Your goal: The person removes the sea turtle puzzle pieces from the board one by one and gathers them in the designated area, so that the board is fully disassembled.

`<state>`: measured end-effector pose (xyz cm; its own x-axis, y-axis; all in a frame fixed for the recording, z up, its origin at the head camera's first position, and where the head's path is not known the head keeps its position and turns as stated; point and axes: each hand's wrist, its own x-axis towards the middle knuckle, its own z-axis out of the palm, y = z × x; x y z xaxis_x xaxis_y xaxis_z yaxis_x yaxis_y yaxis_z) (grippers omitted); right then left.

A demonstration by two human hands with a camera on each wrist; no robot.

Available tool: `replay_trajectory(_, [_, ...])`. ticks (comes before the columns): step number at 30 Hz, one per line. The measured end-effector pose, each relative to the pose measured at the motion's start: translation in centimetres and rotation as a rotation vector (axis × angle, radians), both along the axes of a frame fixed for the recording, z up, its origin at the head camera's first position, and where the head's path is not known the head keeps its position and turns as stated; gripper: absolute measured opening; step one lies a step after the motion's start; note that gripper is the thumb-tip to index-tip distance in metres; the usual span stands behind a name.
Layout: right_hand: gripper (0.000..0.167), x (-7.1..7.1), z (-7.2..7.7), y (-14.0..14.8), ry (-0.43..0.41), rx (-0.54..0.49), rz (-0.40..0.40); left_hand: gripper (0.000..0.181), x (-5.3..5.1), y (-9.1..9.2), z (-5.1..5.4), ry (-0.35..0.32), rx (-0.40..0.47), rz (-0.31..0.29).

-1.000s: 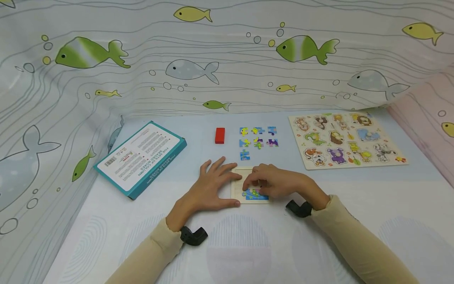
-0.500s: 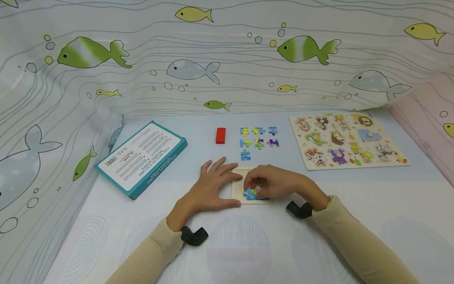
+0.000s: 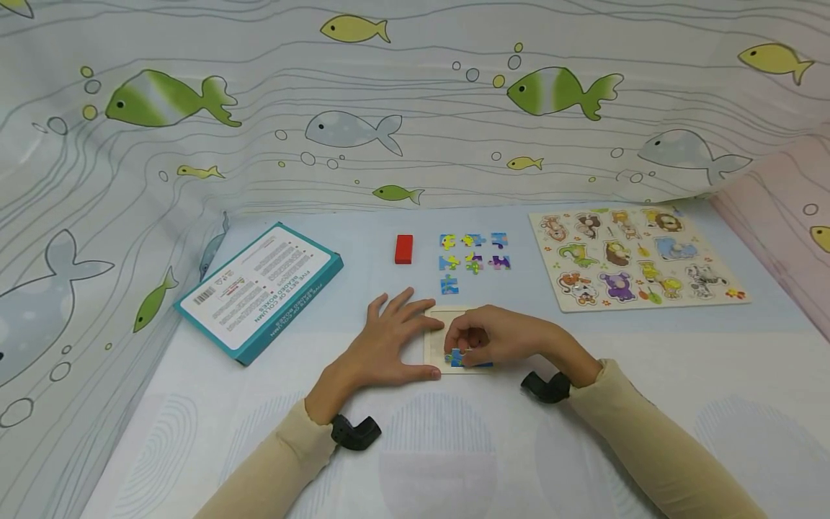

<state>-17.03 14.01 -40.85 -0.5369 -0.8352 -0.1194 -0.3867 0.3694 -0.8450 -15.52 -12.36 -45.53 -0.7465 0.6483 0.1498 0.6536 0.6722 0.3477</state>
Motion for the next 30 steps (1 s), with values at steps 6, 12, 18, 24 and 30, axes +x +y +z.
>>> replay_trajectory(6, [0.010,0.0,-0.1,0.0,0.020,-0.007,0.007,0.068,0.1,0.0,0.1,0.010,0.003,-0.001])
replay_trajectory(12, [0.007,-0.2,0.1,0.1,0.072,-0.015,-0.030,0.068,0.1,0.1,0.2,0.005,0.013,-0.005])
replay_trajectory(18, [0.005,-0.5,0.3,0.3,0.070,-0.016,-0.107,0.068,0.1,0.1,0.1,0.006,0.013,-0.001])
replay_trajectory(24, [0.008,-1.0,0.3,0.8,0.024,-0.063,-0.189,0.068,0.1,0.1,0.1,0.014,0.007,0.000])
replay_trajectory(30, [0.009,-1.6,-0.1,1.5,0.012,-0.108,-0.260,0.068,0.2,0.2,0.2,0.002,0.004,0.003])
